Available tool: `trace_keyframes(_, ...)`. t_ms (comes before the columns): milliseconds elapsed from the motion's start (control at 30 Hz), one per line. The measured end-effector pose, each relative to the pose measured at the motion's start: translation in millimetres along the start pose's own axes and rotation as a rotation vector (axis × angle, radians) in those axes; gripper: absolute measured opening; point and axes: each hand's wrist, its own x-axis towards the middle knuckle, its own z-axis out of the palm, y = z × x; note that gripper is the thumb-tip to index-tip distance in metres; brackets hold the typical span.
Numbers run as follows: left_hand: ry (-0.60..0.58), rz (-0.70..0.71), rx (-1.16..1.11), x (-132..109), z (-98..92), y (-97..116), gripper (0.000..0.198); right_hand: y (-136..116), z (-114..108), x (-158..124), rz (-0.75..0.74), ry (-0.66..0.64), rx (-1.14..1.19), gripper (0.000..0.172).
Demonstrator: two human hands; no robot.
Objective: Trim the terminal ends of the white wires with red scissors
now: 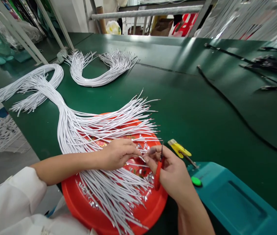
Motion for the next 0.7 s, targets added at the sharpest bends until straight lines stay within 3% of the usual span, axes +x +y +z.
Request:
trace_keyframes(400, -0.141, -0.015, 0.110, 0.5, -1.5, 2.0, 0.023, -1.0, 0.6, -4.6, -0.274, -0.151, -0.460, 0.007)
trace_keyframes(700, -0.050, 0.072, 0.051, 1.4, 1.0, -4.3, 0.026, 8.5, 2.0, -3.5, -0.200, -0.098, -0.121, 0.017)
